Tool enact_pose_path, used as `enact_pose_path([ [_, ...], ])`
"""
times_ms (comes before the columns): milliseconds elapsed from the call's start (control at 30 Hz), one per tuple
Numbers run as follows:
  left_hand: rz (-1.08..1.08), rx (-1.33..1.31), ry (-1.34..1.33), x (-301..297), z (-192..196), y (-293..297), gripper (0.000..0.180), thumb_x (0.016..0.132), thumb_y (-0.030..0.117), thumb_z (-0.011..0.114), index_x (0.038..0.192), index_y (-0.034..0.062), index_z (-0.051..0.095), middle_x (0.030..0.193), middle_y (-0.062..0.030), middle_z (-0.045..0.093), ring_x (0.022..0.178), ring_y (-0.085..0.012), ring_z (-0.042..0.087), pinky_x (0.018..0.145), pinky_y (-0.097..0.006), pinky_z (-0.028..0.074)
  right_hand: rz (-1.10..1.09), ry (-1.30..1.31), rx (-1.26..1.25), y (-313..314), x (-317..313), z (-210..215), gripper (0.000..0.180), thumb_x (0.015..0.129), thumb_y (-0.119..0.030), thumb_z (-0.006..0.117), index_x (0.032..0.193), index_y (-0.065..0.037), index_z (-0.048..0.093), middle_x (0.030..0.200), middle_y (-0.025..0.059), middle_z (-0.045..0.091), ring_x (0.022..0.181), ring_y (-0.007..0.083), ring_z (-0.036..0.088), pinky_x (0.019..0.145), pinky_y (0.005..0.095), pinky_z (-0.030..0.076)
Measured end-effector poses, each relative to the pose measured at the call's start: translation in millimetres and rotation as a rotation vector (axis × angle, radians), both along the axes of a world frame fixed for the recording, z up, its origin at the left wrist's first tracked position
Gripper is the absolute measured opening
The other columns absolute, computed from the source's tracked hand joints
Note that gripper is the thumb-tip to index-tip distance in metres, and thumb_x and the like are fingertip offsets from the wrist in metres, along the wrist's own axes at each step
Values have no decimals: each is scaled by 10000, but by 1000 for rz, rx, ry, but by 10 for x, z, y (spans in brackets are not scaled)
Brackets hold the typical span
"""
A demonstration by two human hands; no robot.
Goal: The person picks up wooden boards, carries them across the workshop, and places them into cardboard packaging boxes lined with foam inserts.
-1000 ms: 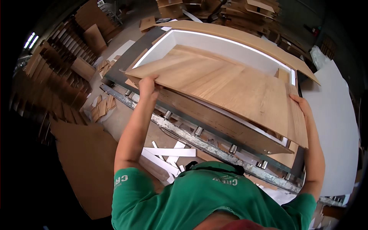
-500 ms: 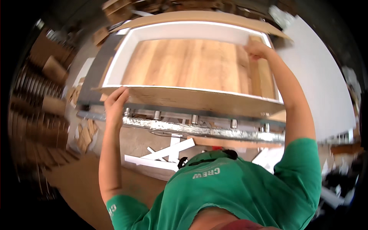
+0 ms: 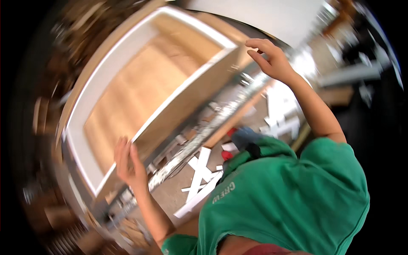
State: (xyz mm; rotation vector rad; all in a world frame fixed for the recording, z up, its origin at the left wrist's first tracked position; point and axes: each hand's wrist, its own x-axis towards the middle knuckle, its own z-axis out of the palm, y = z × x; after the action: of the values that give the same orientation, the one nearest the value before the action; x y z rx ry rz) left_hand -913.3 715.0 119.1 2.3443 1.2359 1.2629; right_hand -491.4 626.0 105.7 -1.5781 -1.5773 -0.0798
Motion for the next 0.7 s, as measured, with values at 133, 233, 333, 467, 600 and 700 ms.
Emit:
enact_pose_path([
  [133,-127,135,120,424,-139,-194,115,809,6,523,880,-52,592,1016,-154,594,1019,-310,524,958,-441,302,-570,-248,-352,-1641,1002,-774,202,786,-134,546,972,-58,571,969,147,571,896,325,534,747,371,452],
  [233,-27,300,108,569,-381,-285,98,808,-15,520,853,-67,589,1064,-201,562,1055,-350,493,939,-477,319,-892,52,-931,-2861,1734,-1451,226,756,-162,543,936,-35,594,914,190,588,876,355,548,760,391,447],
  [333,-4,143,-14,950,-574,-596,90,811,-24,521,863,-74,574,1052,-237,551,1044,-347,502,904,-446,372,-1069,128,-1089,-3641,1918,-1897,201,730,-186,563,825,-20,623,837,189,605,818,341,576,731,389,466],
  [467,-64,-278,-206,1925,-830,-1140,95,813,-33,514,882,-71,569,1048,-225,552,996,-318,526,827,-389,433,-989,502,-1380,-4099,2183,-2517,224,730,-178,554,881,-34,636,744,136,626,649,261,612,562,346,503],
  [600,-364,-360,-26,3216,-990,-1322,103,786,-32,546,868,-58,604,875,-170,621,813,-250,588,725,-315,471,-781,685,-1517,-4056,2843,-2858,221,734,-195,534,855,-46,644,676,118,617,425,214,565,412,313,491],
  [700,-420,-436,-42,4498,-1256,-1464,95,770,-43,564,845,-40,622,818,-141,636,745,-217,611,702,-287,480,-752,507,-1350,-4254,3570,-3464,289,706,-235,550,924,-71,646,935,172,606,894,325,573,795,365,455],
])
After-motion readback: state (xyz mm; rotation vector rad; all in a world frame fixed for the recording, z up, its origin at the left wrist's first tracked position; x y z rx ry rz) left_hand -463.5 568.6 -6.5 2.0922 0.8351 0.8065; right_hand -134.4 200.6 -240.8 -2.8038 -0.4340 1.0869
